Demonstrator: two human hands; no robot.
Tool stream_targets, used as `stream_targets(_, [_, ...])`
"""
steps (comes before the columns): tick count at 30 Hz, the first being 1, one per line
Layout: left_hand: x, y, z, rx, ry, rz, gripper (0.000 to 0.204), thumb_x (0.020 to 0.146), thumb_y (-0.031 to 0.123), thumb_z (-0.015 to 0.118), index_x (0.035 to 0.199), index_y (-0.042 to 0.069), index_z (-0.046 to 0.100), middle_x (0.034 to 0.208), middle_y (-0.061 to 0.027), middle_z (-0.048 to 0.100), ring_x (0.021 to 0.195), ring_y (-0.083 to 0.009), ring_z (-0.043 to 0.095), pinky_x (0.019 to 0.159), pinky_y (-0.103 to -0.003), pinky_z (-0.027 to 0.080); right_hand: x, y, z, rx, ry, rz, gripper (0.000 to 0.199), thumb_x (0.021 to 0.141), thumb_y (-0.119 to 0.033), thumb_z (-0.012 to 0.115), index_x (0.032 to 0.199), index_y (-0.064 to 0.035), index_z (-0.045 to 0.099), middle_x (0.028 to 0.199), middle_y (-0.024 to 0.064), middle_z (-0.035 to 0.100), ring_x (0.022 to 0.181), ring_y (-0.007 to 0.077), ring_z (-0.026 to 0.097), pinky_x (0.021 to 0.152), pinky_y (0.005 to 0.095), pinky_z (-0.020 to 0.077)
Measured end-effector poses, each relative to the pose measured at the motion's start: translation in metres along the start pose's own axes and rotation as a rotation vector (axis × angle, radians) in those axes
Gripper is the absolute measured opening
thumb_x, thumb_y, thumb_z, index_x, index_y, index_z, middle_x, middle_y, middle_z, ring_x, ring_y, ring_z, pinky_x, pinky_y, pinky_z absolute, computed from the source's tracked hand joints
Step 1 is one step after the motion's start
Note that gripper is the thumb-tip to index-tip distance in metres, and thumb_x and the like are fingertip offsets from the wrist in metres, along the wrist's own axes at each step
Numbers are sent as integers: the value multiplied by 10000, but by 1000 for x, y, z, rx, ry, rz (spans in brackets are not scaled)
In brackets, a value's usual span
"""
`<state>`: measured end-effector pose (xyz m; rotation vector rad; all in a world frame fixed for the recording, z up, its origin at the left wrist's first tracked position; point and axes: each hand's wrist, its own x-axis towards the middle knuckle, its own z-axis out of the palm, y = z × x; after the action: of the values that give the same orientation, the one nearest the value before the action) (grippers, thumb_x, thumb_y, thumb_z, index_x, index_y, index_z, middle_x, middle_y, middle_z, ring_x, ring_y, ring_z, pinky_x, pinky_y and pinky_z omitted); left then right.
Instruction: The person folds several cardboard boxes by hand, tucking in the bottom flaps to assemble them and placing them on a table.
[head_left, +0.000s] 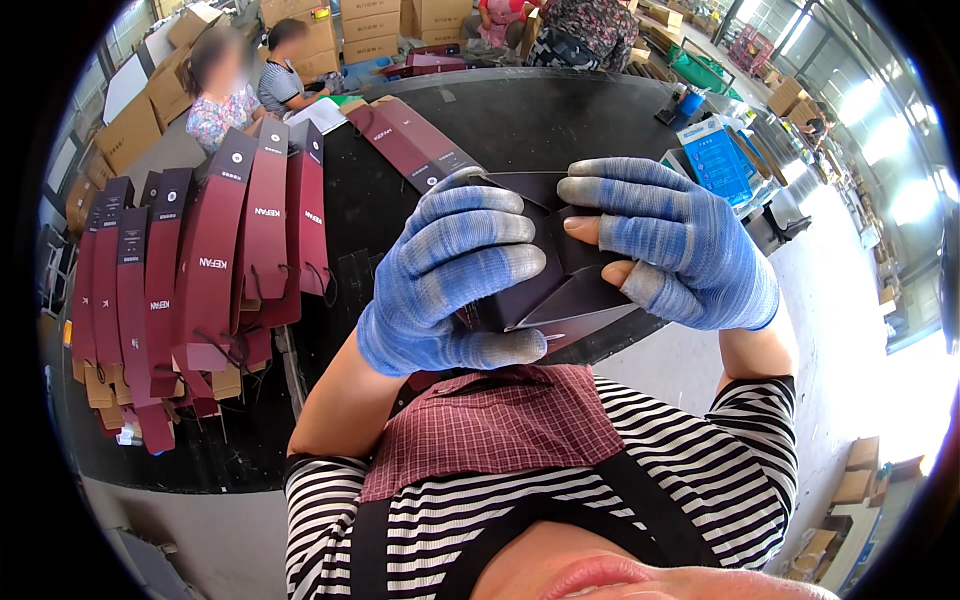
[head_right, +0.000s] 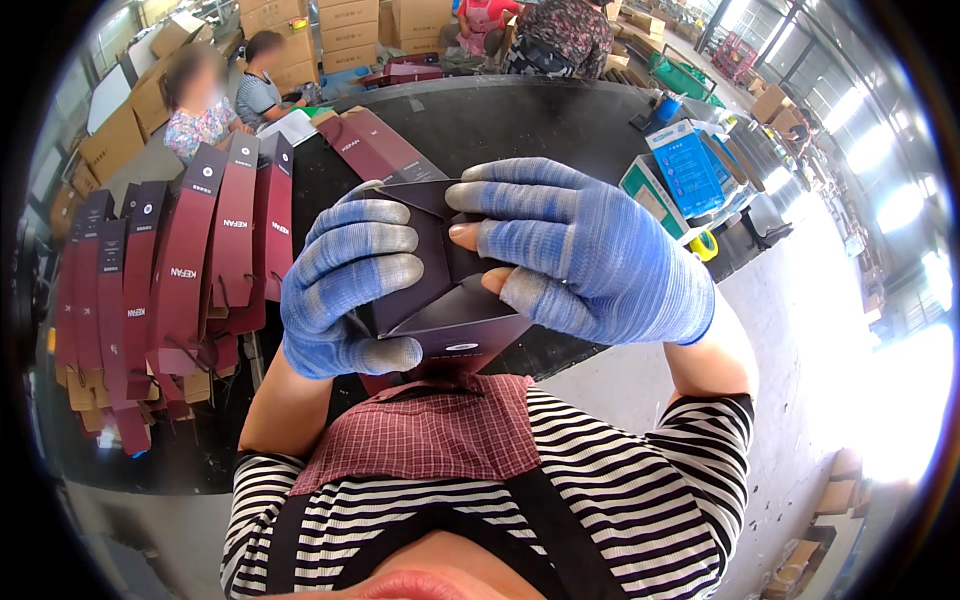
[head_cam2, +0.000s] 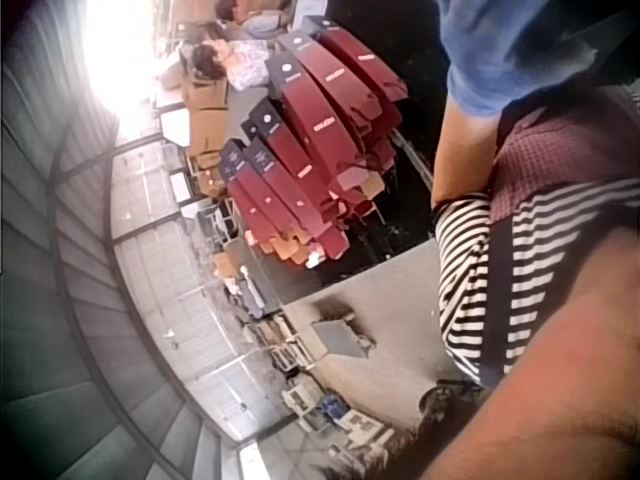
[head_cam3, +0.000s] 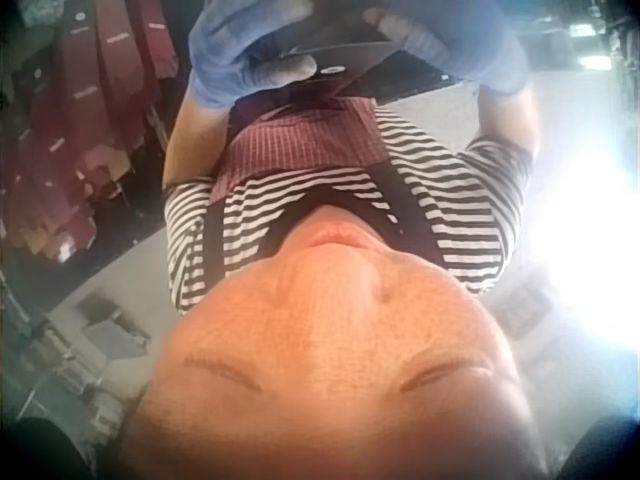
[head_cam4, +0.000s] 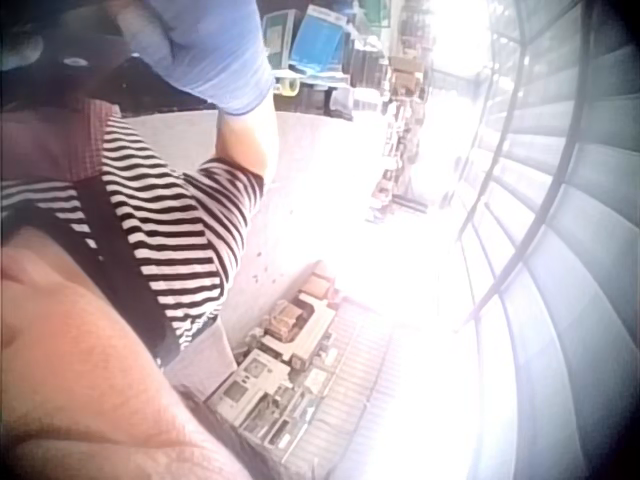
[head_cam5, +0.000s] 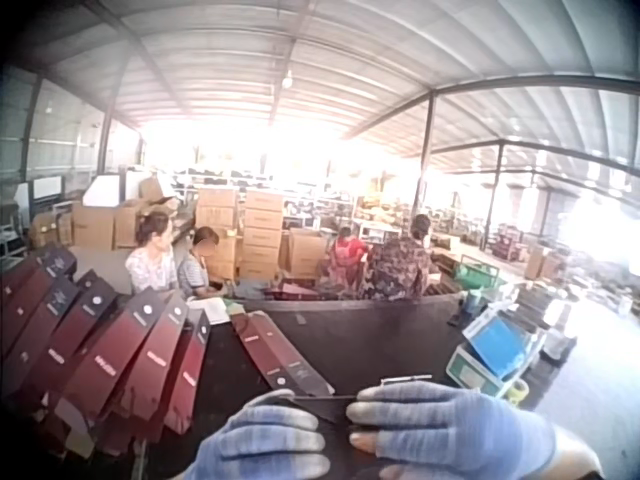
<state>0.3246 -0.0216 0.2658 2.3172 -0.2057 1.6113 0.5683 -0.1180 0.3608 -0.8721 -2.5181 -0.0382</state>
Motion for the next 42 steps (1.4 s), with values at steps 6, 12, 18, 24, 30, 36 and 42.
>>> stream_targets(6, [-3,-2,0,-4,35,-9,593,652,399,915,1105,66,729,1154,-116,678,1112,-347,658,1050,-517,455,0,0,5,44,-21,3,412,936,-196,667,1261,56,644,1349,259,608,1273,450,572,1076,494,453])
stream_targets(12, [-4,-1,1,-31,50,-8,577,667,403,906,1098,59,735,1144,-118,684,1118,-347,658,1056,-518,451,-21,8,21,153,28,83,592,1060,-428,438,1313,72,626,1417,263,568,1397,447,468,1148,521,353])
stream_targets(18, [-3,-2,0,-17,48,-15,585,679,400,899,1124,59,730,1176,-122,675,1142,-339,647,1069,-520,441,-22,5,29,189,219,15,634,1029,-462,498,1327,87,607,1415,260,565,1395,461,453,1152,522,346])
stream_targets(24, [-10,-4,17,13,64,-33,696,756,399,855,1300,22,641,1338,-178,596,1307,-370,539,1136,-536,370,-43,6,44,293,197,141,859,927,-613,602,1412,90,508,1547,277,407,1468,433,355,1186,532,286])
stream_targets(30, [-73,-28,53,15,32,-332,1295,678,446,913,1613,16,128,1607,-291,221,1482,-468,276,1201,-455,308,-76,30,145,757,613,553,1288,646,-669,869,1573,-8,267,1521,188,422,1404,305,424,1155,449,343])
stream_targets(36, [-179,-48,76,-146,-200,-875,1377,586,423,967,1600,-18,146,1524,-295,334,1421,-458,347,1205,-459,291,-64,71,167,1372,1006,529,585,890,-404,745,1298,-22,571,1209,134,674,1080,297,679,992,450,535])
stream_targets(42, [-186,-93,34,254,-49,-925,1263,636,311,959,1583,-41,202,1494,-241,370,1386,-367,384,1199,-436,293,-36,147,184,1108,1007,781,545,1012,-264,587,1498,-75,431,1373,105,589,1136,223,636,920,376,527])
